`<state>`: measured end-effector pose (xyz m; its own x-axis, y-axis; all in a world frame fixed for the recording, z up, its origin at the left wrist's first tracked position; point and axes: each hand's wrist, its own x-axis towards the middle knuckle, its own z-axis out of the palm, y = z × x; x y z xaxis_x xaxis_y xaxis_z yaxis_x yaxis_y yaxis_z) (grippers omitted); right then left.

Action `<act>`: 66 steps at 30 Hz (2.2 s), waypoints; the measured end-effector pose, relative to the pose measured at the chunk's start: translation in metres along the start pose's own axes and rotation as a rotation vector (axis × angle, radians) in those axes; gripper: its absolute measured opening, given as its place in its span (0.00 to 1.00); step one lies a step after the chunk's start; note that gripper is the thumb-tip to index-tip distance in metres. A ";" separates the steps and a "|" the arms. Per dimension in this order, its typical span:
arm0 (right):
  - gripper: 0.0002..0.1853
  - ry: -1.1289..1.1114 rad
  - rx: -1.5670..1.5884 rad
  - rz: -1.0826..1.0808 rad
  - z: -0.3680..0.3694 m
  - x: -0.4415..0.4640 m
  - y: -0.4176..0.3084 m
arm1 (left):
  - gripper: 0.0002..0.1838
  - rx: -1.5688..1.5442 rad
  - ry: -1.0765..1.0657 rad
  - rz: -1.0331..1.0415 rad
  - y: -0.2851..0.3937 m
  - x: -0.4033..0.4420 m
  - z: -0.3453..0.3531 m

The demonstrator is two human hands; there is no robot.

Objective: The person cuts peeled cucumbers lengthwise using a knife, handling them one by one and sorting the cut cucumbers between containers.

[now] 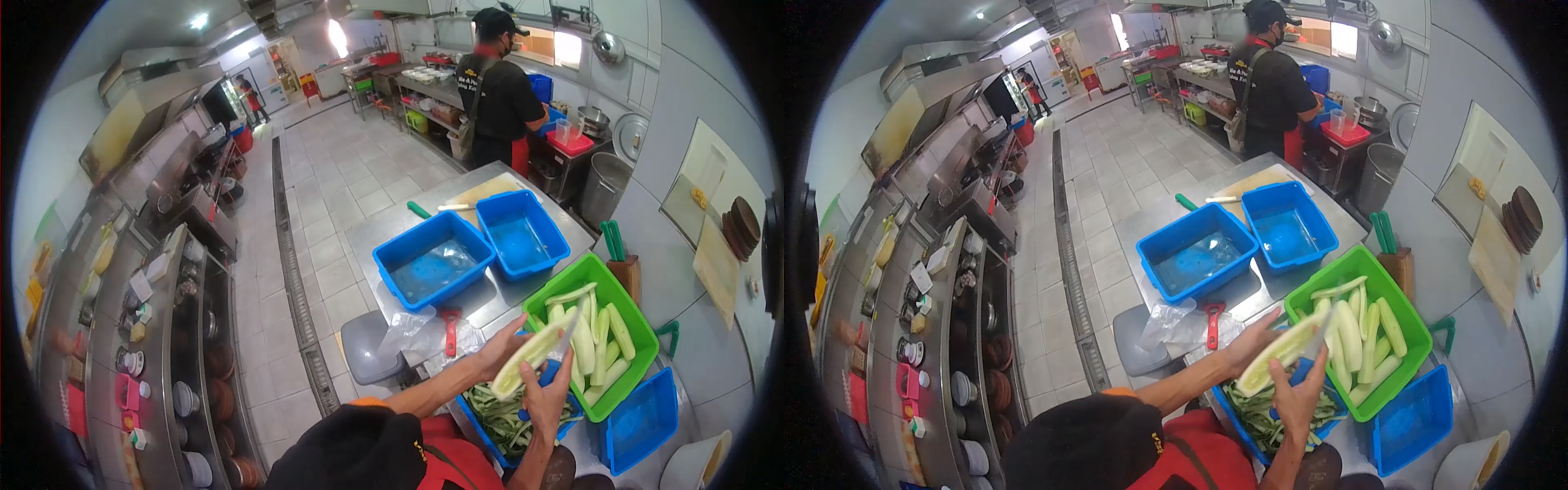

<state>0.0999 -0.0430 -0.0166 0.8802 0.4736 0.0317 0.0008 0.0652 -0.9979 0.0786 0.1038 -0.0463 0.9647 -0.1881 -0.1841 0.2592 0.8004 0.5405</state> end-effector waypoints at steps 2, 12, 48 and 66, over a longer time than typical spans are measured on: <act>0.36 -0.039 -0.219 -0.196 0.008 -0.008 -0.011 | 0.33 0.038 0.175 0.063 -0.001 0.014 -0.013; 0.19 0.158 -0.633 -0.532 0.018 -0.070 -0.028 | 0.30 0.026 0.123 0.601 0.083 -0.009 0.074; 0.21 0.177 -0.379 -0.669 0.017 -0.049 0.010 | 0.25 0.050 -0.100 0.549 0.055 -0.004 0.114; 0.37 0.257 -0.726 -0.569 -0.009 -0.015 0.002 | 0.22 0.466 0.201 0.577 -0.021 -0.020 0.098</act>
<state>0.0906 -0.0580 -0.0199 0.7345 0.3261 0.5952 0.6784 -0.3754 -0.6316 0.0583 0.0352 0.0260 0.9376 0.3296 0.1105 -0.2473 0.4092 0.8783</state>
